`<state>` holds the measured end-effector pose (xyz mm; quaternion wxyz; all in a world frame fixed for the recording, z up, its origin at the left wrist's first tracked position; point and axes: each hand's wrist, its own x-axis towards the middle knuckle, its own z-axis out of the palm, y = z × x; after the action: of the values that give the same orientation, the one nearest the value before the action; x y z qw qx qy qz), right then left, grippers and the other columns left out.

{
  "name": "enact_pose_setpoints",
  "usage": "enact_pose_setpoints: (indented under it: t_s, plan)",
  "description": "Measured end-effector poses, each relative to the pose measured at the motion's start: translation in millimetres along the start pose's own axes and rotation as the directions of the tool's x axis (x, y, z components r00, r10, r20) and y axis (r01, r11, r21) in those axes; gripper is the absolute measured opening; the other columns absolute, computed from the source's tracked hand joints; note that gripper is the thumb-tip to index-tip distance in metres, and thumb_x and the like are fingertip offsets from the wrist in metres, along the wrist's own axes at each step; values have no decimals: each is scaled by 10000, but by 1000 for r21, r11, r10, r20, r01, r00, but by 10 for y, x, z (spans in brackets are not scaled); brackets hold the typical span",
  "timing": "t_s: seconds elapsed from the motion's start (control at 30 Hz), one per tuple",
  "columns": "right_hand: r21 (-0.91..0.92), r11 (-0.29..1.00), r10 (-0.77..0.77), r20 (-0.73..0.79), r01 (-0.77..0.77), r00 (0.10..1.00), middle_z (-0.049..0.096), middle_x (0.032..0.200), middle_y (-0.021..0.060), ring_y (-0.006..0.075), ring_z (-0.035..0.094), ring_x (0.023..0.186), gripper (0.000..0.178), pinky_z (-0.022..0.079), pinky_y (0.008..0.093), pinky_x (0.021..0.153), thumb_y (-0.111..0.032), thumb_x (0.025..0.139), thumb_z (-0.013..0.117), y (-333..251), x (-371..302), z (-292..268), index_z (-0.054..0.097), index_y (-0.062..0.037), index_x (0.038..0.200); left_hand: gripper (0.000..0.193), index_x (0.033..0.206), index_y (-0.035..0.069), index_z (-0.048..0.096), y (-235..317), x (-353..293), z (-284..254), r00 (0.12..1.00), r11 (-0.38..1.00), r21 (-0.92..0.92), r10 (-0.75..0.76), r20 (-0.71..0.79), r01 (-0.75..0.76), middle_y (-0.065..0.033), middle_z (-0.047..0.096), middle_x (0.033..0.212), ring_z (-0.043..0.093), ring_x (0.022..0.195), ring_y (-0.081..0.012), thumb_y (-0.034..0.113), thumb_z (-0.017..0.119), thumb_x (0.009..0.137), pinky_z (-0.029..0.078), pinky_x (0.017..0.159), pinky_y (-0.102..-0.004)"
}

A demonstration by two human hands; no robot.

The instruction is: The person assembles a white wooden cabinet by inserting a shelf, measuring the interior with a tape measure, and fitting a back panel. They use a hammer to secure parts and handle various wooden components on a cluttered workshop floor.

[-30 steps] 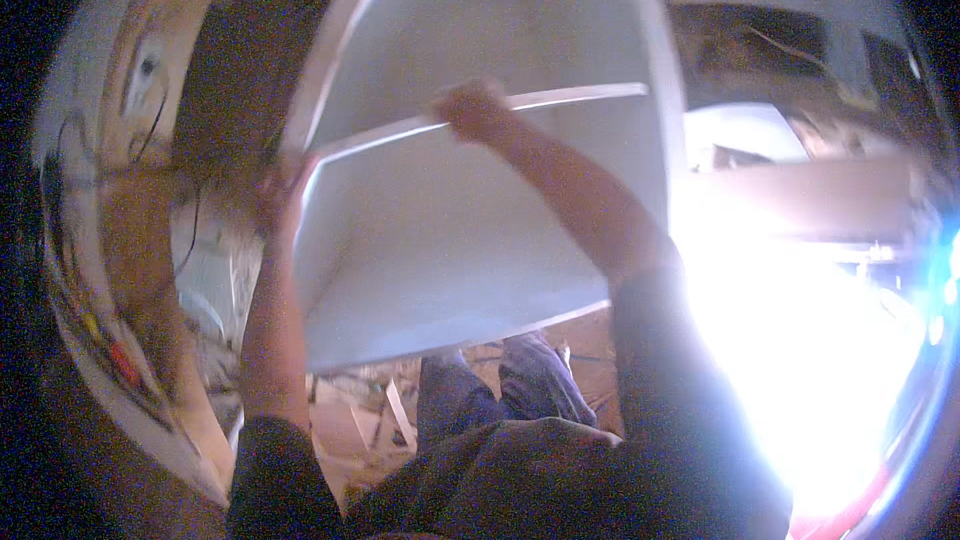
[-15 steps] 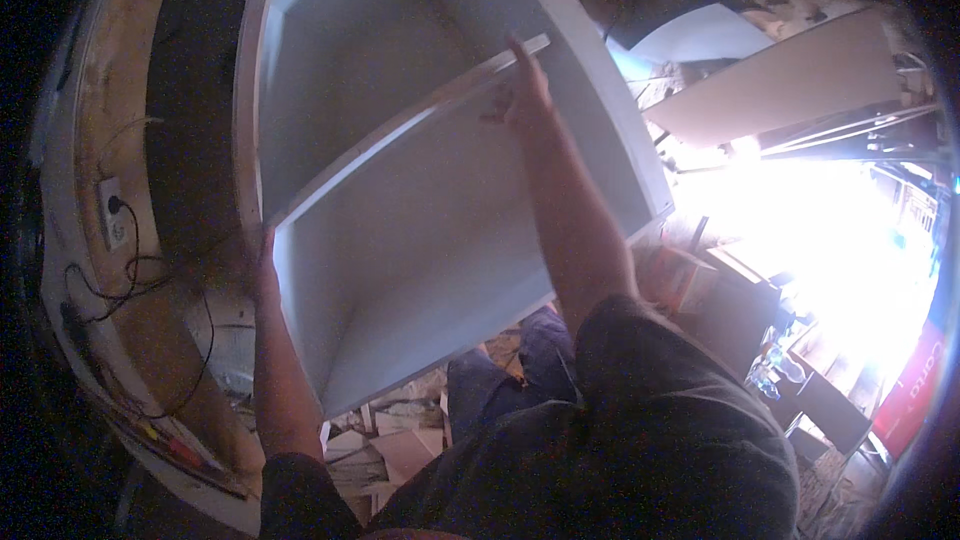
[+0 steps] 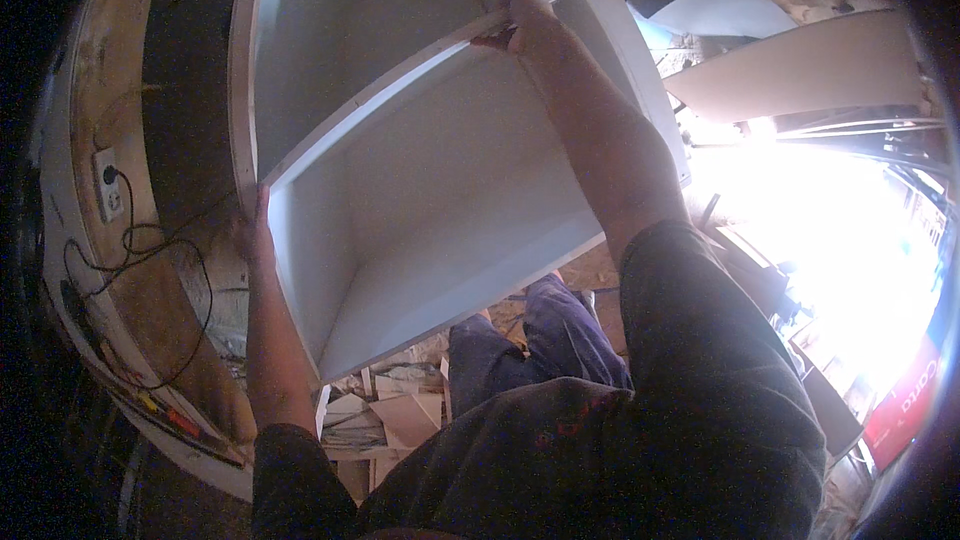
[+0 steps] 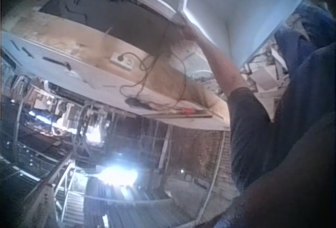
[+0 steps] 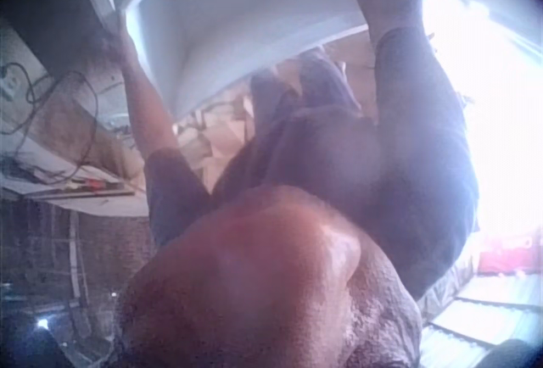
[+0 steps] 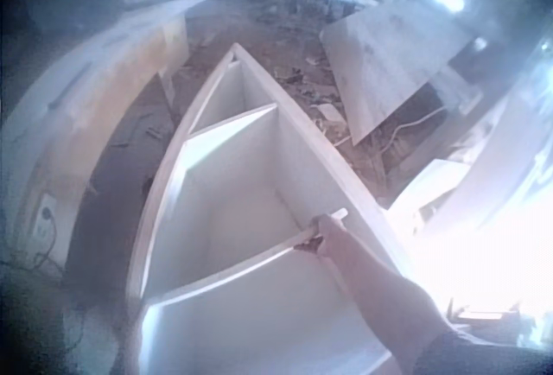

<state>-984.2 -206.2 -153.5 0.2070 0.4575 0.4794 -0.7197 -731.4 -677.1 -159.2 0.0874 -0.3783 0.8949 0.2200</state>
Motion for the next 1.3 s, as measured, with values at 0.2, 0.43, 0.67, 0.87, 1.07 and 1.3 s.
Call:
enact_pose_setpoints:
  t_s: [0.2, 0.43, 0.67, 0.87, 1.07, 1.3]
  plan:
    - [7, 1000, -12, -5, 12, 1000, 451, 1209, 293, 501, 587, 1090, 393, 617, 624, 814, -89, 897, 549, -32, -40, 46, 374, 32, 1227, 914, 1301, 17, 622, 17, -6, 12, 1000, 1000, -10, 4, -31, -5, -241, 641, 1248, 603, 1183, -400, 762, 633, 771, 472, 986, -464]
    - [68, 997, -47, 144, 37, 988, 455, 1288, 251, 463, 586, 1106, 443, 584, 641, 869, -134, 884, 633, -2, 134, -78, 427, 12, 1248, 880, 1261, 18, 641, -220, 134, 185, 994, 995, -31, 93, -49, -95, -244, 652, 1220, 625, 1140, -390, 749, 648, 770, 482, 963, -455]
    - [27, 999, 26, 107, -29, 994, 522, 1145, 228, 429, 601, 994, 383, 563, 633, 865, -233, 895, 665, -30, 490, -285, 489, -31, 1168, 996, 1231, 30, 662, -129, 41, 113, 1000, 998, -49, 29, -11, -29, -253, 652, 1180, 611, 1140, -412, 847, 648, 660, 469, 998, -467]
    - [-245, 965, 116, 80, -94, 990, 571, 1110, 175, 316, 617, 996, 459, 569, 461, 844, -335, 939, 622, -2, -5, -274, 509, 22, 1203, 869, 1165, 122, 716, -28, -63, 15, 967, 985, 36, 170, -187, -167, -186, 723, 1052, 675, 1020, -390, 852, 580, 713, 514, 921, -468]
    - [-863, 153, -720, 236, 481, 652, 672, 821, 33, 201, 633, 942, 263, 494, 383, 868, -315, 900, 683, 593, -729, 20, 737, -66, 966, 543, 1137, 154, 722, -233, 52, 156, 988, 978, -195, 51, -144, -79, -161, 711, 1078, 668, 1001, -393, 586, 464, 932, 523, 872, -477]
    - [-269, -731, -213, 963, 627, 164, 689, 1178, 93, 335, 635, 1115, 567, 390, 620, 1055, -371, 758, 811, 1446, -1198, 1408, 640, -163, 1256, 383, 1130, 160, 717, -252, 8, 191, 966, 974, -172, 105, -236, -148, -151, 714, 1063, 677, 971, -388, 406, 508, 924, 532, 842, -490]
